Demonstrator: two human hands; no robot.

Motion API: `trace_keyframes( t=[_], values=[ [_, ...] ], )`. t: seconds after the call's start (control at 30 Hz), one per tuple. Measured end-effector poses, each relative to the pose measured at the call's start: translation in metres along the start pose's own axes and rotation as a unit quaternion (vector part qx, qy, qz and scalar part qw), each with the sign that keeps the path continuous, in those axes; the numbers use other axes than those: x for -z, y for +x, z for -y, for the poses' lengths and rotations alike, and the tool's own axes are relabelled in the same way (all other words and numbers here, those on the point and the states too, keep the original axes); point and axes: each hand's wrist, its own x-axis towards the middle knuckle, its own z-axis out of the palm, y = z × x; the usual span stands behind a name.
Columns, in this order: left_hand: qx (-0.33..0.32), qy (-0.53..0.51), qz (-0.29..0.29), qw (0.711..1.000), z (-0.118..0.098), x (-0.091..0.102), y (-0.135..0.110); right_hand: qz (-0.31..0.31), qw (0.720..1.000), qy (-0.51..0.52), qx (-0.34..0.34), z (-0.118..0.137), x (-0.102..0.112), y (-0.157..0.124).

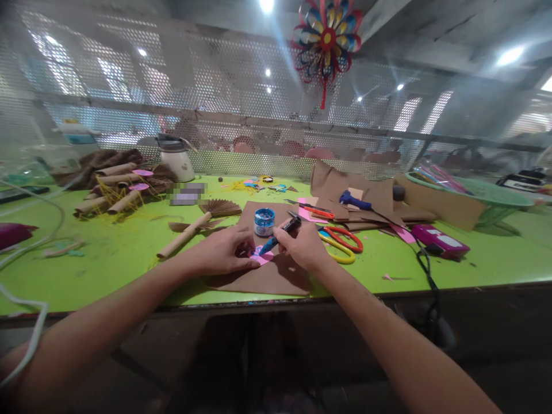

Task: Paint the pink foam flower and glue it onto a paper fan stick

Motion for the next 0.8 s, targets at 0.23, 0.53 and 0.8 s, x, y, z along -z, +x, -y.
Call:
trace_keyframes(
  t=[0.23,0.53,0.8],
  values=[
    [-0.007,-0.002,-0.008,1.0,0.0014,-0.0019,0.0002,-0.034,0.999,-0.02,0.021,-0.001,0.0002,0.0009],
    [-0.011,0.001,-0.009,1.0,0.0018,-0.0021,0.0003,-0.009,1.0,-0.021,0.021,0.003,-0.0006,-0.0016],
    [0.002,0.004,-0.004,1.0,-0.0003,-0.001,-0.0001,-0.076,0.997,0.017,0.008,0.0014,0.0013,0.0009]
  ],
)
